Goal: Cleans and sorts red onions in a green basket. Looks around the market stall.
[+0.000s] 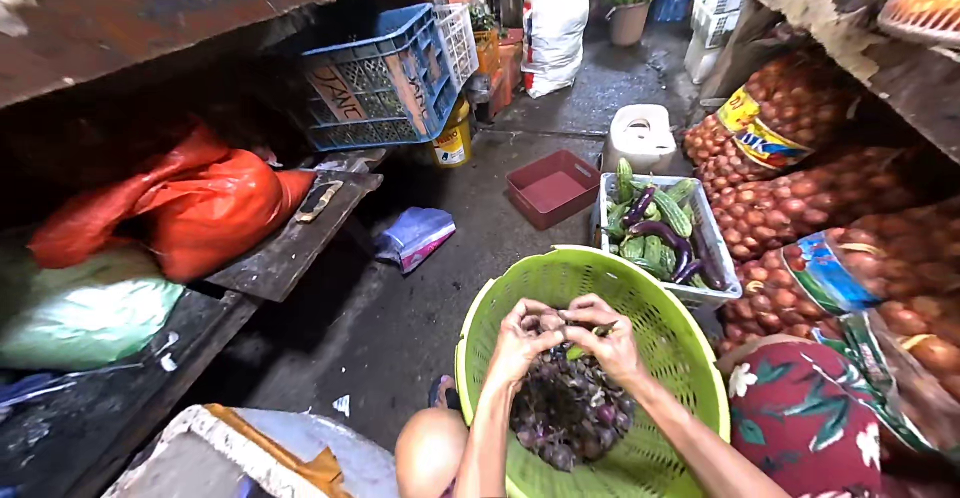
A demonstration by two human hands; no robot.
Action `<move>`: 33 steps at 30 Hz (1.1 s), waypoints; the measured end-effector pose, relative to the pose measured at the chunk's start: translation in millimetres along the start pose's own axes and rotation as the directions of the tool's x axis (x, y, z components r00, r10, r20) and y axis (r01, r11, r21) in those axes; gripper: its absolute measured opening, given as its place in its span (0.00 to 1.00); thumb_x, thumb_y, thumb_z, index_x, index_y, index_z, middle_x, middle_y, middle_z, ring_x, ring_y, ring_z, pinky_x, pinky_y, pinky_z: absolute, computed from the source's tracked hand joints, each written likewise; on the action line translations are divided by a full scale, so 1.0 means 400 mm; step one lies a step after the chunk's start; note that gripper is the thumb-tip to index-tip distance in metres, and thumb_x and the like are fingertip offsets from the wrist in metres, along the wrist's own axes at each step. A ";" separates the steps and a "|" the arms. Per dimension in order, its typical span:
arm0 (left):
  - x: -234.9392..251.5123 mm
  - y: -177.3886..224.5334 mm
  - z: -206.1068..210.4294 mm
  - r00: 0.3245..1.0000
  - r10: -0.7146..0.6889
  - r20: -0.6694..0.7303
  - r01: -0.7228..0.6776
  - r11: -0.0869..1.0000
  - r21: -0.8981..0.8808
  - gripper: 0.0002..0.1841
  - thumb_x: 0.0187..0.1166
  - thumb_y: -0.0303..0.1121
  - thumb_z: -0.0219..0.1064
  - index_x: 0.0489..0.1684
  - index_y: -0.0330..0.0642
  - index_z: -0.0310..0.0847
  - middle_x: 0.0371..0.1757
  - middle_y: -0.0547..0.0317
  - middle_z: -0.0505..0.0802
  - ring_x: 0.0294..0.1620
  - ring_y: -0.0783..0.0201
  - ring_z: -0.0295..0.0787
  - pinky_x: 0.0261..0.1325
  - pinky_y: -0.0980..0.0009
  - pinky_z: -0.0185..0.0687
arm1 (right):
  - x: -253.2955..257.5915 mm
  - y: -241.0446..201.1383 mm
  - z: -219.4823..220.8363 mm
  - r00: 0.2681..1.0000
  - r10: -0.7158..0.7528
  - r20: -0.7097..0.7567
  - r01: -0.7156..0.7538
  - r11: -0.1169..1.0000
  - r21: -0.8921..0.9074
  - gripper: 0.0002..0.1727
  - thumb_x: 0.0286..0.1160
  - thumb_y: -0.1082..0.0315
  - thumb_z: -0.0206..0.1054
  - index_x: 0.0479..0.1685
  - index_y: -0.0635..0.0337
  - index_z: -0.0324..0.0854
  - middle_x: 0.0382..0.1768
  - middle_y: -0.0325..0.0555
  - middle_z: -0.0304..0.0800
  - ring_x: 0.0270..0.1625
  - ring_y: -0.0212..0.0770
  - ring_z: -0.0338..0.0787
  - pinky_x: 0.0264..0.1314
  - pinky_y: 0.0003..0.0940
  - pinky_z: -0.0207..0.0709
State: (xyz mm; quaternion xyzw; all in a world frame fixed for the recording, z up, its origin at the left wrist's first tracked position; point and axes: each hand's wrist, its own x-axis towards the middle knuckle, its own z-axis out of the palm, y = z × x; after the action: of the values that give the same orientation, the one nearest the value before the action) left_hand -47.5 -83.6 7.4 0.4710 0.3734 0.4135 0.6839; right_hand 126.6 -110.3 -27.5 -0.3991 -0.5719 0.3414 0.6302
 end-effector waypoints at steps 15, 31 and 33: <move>0.023 0.001 0.021 0.911 -0.385 -0.147 0.324 0.891 -0.319 0.25 0.94 0.50 0.43 0.49 0.38 0.79 0.25 0.57 0.86 0.16 0.70 0.79 0.19 0.77 0.77 | 0.054 0.024 0.026 0.992 -0.026 0.126 0.052 0.975 -0.215 0.23 0.66 0.60 0.79 0.57 0.65 0.90 0.54 0.45 0.89 0.52 0.24 0.87 0.53 0.18 0.84; 0.017 -0.013 0.035 0.995 -0.029 -0.094 0.007 0.974 -0.227 0.16 0.83 0.23 0.60 0.67 0.34 0.74 0.42 0.53 0.93 0.26 0.71 0.86 0.26 0.78 0.81 | 0.102 -0.035 0.080 0.666 0.726 -0.172 -0.572 0.645 0.507 0.14 0.91 0.67 0.54 0.30 0.57 0.73 0.14 0.36 0.74 0.09 0.29 0.67 0.11 0.23 0.68; 0.012 -0.002 0.025 0.990 -0.070 -0.119 0.034 0.959 -0.283 0.15 0.83 0.22 0.59 0.66 0.37 0.75 0.43 0.54 0.92 0.22 0.74 0.81 0.21 0.81 0.75 | 0.080 -0.020 0.058 0.879 0.442 -0.180 -0.382 0.878 0.289 0.07 0.80 0.72 0.60 0.48 0.61 0.81 0.31 0.35 0.86 0.13 0.26 0.73 0.15 0.21 0.73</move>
State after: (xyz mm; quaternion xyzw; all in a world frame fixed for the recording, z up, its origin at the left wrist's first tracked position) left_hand -36.7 -82.6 9.0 0.3322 0.3664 0.4732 0.7290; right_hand 107.0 -82.9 -5.1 -0.4696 -0.3460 0.4855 0.6512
